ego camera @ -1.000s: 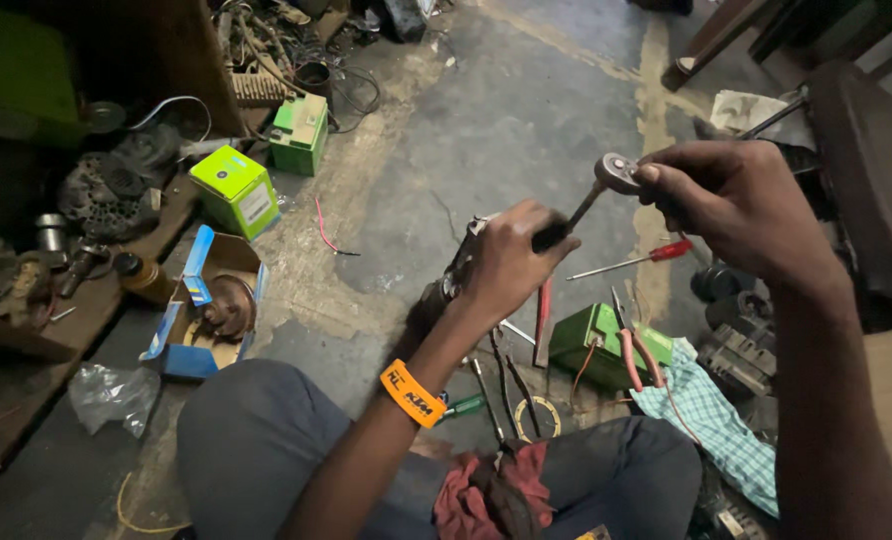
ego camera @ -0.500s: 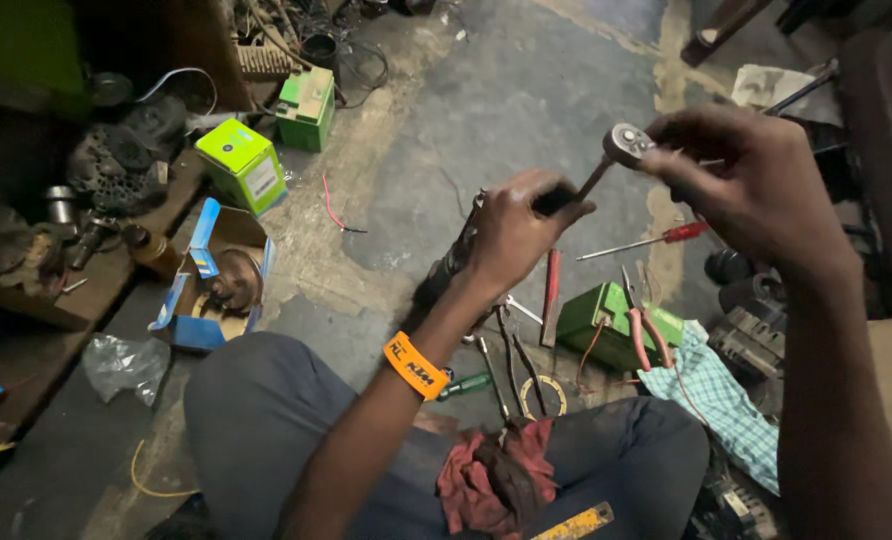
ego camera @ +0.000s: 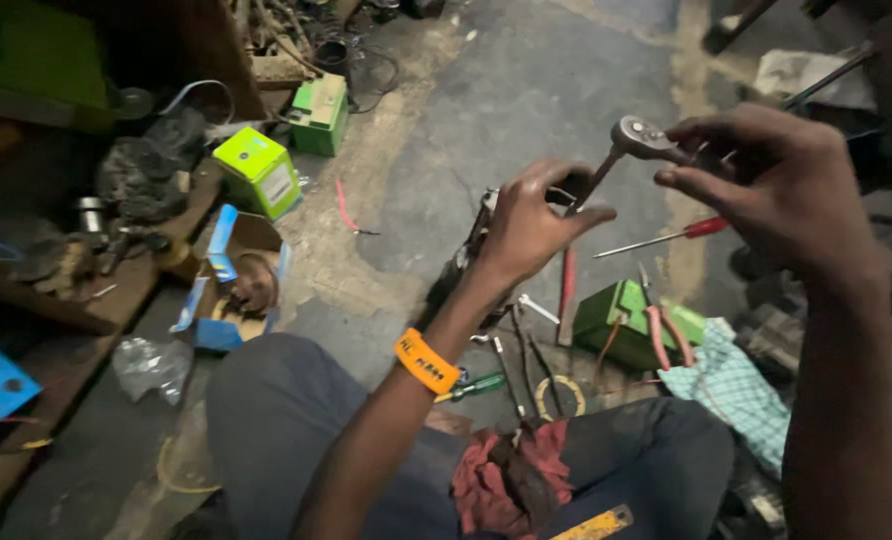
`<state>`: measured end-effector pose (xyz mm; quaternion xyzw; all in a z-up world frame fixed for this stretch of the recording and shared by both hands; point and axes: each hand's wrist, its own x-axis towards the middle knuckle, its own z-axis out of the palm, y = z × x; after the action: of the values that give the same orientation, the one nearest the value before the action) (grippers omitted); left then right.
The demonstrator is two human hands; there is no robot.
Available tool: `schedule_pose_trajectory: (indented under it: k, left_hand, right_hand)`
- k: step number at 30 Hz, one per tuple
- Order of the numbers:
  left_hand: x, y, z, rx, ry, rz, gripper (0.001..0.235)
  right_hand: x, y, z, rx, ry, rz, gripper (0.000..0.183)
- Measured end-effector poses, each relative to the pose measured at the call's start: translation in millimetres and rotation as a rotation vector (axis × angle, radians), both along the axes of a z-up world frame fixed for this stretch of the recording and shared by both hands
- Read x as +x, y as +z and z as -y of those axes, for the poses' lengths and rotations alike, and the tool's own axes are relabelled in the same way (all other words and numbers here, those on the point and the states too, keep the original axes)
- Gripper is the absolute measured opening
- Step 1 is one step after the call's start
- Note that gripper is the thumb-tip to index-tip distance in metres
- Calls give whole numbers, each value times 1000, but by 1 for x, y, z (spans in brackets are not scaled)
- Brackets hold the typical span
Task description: The person sits on the floor and cleans a small cylindrical metal part with a red cloth and a screwdriver. They then place a metal plate onto a larger cylindrical component and tighten it using a ratchet wrench. The person continues to adjust the component with the wrench throughout the clip.
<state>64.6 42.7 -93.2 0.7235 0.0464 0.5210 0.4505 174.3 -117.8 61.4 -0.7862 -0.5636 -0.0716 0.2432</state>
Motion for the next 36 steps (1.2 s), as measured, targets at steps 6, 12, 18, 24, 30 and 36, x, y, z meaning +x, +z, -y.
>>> schedule_pose_trajectory:
  k: [6,12,18,24,30,36]
  left_hand:
    - [-11,18,9,-429,-179,-259,24]
    - [-7,22,17,-468,-297,-217,39]
    - [12,6,21,-218,-58,-236,28]
    - [22,-4,22,-502,-284,-249,24]
    - [14,14,26,-486,-395,-182,39]
    - [18,8,25,-313,-81,-329,32]
  right_hand:
    - [-2,-13,10,265,42,-272,34]
    - [8,-61,22,705,239,-750,24]
    - [11,-92,28,910,219,-837,25]
    - [28,-105,31,999,244,-921,23]
    - [40,-97,23,959,247,-961,20]
    - [37,-91,20,916,252,-929,22]
